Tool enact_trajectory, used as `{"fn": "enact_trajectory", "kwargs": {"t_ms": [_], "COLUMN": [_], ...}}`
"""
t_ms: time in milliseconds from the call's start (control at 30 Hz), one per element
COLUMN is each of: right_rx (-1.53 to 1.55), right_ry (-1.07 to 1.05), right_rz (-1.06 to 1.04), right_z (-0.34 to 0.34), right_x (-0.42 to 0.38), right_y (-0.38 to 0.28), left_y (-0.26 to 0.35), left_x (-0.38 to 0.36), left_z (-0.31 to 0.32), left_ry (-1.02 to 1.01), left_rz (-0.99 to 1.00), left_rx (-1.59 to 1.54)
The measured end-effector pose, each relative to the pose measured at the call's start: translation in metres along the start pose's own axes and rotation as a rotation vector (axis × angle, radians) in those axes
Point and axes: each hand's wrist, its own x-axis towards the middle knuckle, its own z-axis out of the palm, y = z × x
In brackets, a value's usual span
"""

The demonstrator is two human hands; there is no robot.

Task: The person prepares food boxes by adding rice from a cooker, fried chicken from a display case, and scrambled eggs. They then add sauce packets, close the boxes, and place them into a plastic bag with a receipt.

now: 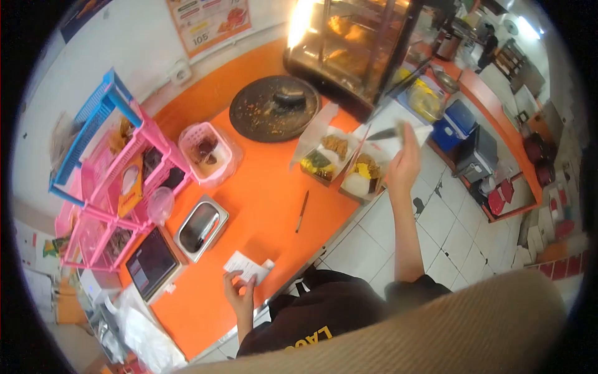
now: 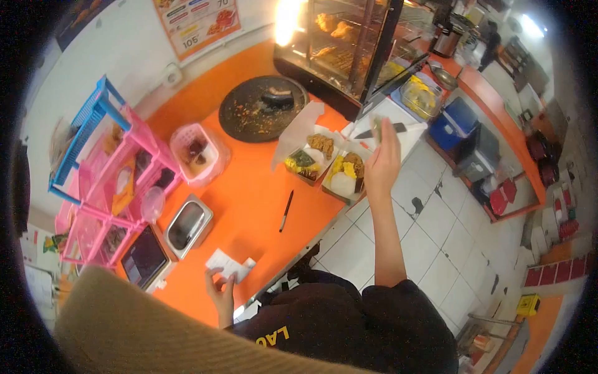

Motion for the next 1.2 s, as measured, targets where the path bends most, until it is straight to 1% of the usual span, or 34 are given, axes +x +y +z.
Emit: {"fn": "enact_trajectory", "kwargs": {"t_ms": [33,100,167,200,233,267,300,367,400,433,467,500,567,633,667,767,867,967,1033,1067,1167,1200], "right_rx": [-0.064,0.003,-0.260,-0.217,-0.175,-0.133,0.024,0.337,0.308,0.278,0.248,0.151,-0.047,-0.059,-0.062,-0.254,-0.078,0.164,0.635,0.861,1.121,1.107], "right_ry": [-0.038,-0.714,-0.605,-0.786,-0.977,-1.171,-1.167,-1.148,-1.112,-1.075,-1.035,-1.073,-1.138,-0.916,-0.806,-0.640,-0.974,-1.149,-1.276,-1.305,-1.428,-1.451], "right_rz": [-0.075,0.214,-0.096,-0.030,0.038,0.111,0.162,0.259,0.217,0.173,0.131,0.096,0.018,-0.019,-0.033,-0.608,-0.626,-0.476,0.055,0.340,0.592,0.544], "right_z": [0.007,0.021,0.029,0.024,0.013,0.008,0.015,0.033,0.049,0.073,0.087,0.098,0.113,0.127,0.132,0.129,0.146,0.155,0.150,0.147,0.148,0.148], "right_x": [-0.015,-0.048,-0.091,-0.082,-0.076,-0.076,-0.084,-0.102,-0.116,-0.138,-0.150,-0.160,-0.169,-0.182,-0.188,-0.166,-0.157,-0.162,-0.179,-0.191,-0.233,-0.241], "right_y": [0.023,0.062,0.079,0.060,0.040,0.019,0.004,-0.027,-0.030,-0.025,-0.028,-0.028,-0.035,-0.037,-0.038,-0.029,-0.007,-0.003,-0.023,-0.036,-0.049,-0.055], "left_y": [0.000,0.006,0.013,0.019,0.027,0.050,0.073,0.130,0.144,0.136,0.120,0.095,0.004,-0.055,-0.067,-0.051,-0.058,-0.057,-0.057,-0.057,-0.060,-0.060], "left_x": [-0.001,0.004,0.009,0.017,0.020,0.022,0.024,0.024,0.024,0.026,0.033,0.041,0.044,0.035,0.028,0.030,0.029,0.027,0.024,0.023,0.021,0.021], "left_z": [0.007,0.018,0.023,0.024,0.024,0.022,0.020,0.026,0.027,0.021,0.029,0.039,0.049,0.059,0.061,0.056,0.058,0.051,0.050,0.049,0.049,0.049], "left_ry": [-0.010,-0.041,-0.084,-0.099,-0.117,-0.136,-0.156,-0.148,-0.135,-0.195,-0.220,-0.245,-0.273,-0.178,-0.138,-0.073,-0.040,-0.165,-0.148,-0.141,-0.135,-0.133], "left_rz": [-0.016,-0.013,0.006,0.058,0.034,0.007,-0.018,0.014,0.035,-0.056,-0.130,-0.203,-0.116,0.081,0.173,0.083,0.168,0.178,0.196,0.204,0.193,0.191], "left_rx": [-0.014,-0.011,0.034,0.096,0.067,0.041,0.016,-0.179,-0.278,-0.242,-0.278,-0.317,0.213,0.657,0.882,0.780,1.078,0.963,0.945,0.938,0.920,0.914]}}
